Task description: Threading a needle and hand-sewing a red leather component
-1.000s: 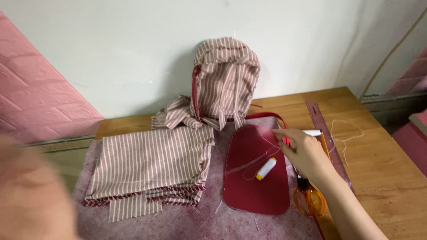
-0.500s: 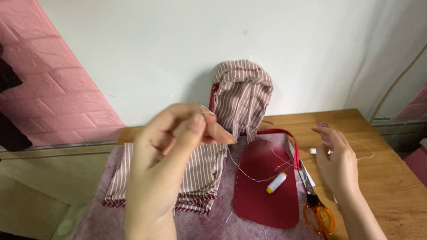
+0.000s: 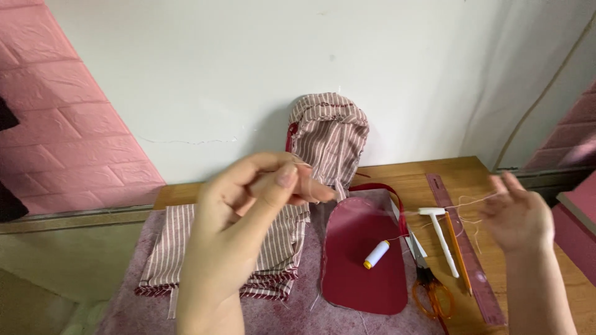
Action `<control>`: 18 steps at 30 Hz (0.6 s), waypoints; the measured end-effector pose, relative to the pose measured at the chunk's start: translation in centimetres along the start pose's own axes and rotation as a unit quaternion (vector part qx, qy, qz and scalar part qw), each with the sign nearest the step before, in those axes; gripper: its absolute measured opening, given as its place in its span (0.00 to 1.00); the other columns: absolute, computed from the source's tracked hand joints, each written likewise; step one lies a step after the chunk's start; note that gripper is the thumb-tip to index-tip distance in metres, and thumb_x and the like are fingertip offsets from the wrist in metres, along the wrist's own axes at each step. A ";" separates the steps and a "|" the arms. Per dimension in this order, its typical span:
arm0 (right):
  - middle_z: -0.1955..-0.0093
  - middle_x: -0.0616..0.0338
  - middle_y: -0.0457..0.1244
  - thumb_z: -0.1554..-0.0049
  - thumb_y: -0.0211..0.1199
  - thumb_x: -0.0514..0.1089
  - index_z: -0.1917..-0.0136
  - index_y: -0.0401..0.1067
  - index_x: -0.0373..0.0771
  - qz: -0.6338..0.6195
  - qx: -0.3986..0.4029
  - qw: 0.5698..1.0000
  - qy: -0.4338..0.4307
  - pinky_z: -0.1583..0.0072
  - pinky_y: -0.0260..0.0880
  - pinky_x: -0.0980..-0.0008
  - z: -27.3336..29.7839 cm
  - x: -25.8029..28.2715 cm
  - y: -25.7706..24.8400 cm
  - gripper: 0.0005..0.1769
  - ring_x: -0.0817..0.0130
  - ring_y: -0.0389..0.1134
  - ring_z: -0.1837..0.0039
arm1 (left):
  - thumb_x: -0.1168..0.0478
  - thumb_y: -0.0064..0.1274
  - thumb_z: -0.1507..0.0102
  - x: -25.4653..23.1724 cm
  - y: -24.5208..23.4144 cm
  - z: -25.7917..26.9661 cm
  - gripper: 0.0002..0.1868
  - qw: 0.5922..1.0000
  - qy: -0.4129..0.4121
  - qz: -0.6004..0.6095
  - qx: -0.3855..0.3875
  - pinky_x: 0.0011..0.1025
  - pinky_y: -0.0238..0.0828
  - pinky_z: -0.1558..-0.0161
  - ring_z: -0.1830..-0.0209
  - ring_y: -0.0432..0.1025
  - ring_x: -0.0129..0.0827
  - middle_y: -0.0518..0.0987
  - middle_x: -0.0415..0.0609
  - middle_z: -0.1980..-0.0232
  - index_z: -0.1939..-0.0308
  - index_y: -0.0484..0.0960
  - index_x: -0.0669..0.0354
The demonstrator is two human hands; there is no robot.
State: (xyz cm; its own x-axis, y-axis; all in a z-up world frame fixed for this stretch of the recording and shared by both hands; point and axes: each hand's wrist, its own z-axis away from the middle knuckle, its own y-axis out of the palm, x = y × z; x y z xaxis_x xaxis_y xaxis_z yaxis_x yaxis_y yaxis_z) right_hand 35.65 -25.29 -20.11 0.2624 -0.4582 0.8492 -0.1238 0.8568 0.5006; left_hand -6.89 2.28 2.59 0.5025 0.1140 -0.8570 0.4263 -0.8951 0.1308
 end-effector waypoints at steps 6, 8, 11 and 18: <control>0.50 0.78 0.64 0.40 0.50 0.46 0.43 0.70 0.64 -0.091 -0.112 0.989 -0.024 0.56 0.51 0.80 -3.2 2.3 -6.8 0.15 0.83 0.55 0.60 | 0.58 0.53 0.30 -0.5 -0.4 0.0 0.13 0.997 0.027 -0.037 -0.061 0.32 0.88 0.51 0.58 0.90 0.43 0.92 0.61 0.59 0.51 0.85 0.66; 0.57 0.76 0.60 0.43 0.48 0.45 0.49 0.70 0.65 -0.074 -0.105 0.990 -0.056 0.57 0.49 0.79 -1.7 3.0 -5.7 0.14 0.81 0.52 0.60 | 0.57 0.54 0.30 -0.6 -0.6 0.1 0.14 0.996 0.031 -0.040 -0.073 0.32 0.88 0.51 0.58 0.90 0.44 0.91 0.61 0.59 0.51 0.85 0.66; 0.47 0.87 0.65 0.37 0.59 0.63 0.45 0.73 0.75 0.067 -0.104 0.979 -0.159 0.61 0.43 0.80 4.4 4.2 0.2 0.07 0.87 0.55 0.59 | 0.56 0.51 0.29 -0.6 -0.3 0.1 0.14 0.994 0.042 -0.067 -0.076 0.28 0.84 0.52 0.57 0.89 0.40 0.92 0.61 0.59 0.51 0.83 0.64; 0.56 0.59 0.72 0.43 0.70 0.41 0.50 0.84 0.36 0.365 0.232 0.835 -0.339 0.51 0.64 0.73 29.0 5.7 18.2 0.09 0.73 0.68 0.53 | 0.59 0.53 0.30 0.1 0.7 -0.1 0.13 0.998 0.015 -0.031 -0.051 0.34 0.90 0.50 0.57 0.90 0.45 0.92 0.62 0.58 0.50 0.84 0.67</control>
State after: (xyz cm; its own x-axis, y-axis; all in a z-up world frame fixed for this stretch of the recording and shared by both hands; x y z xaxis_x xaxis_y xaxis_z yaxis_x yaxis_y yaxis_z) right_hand 7.18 -19.13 -1.31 -0.6277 -0.0161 0.7783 -0.4130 0.8544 -0.3154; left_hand -6.43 1.76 2.64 0.4937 0.1817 -0.8505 0.5306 -0.8378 0.1290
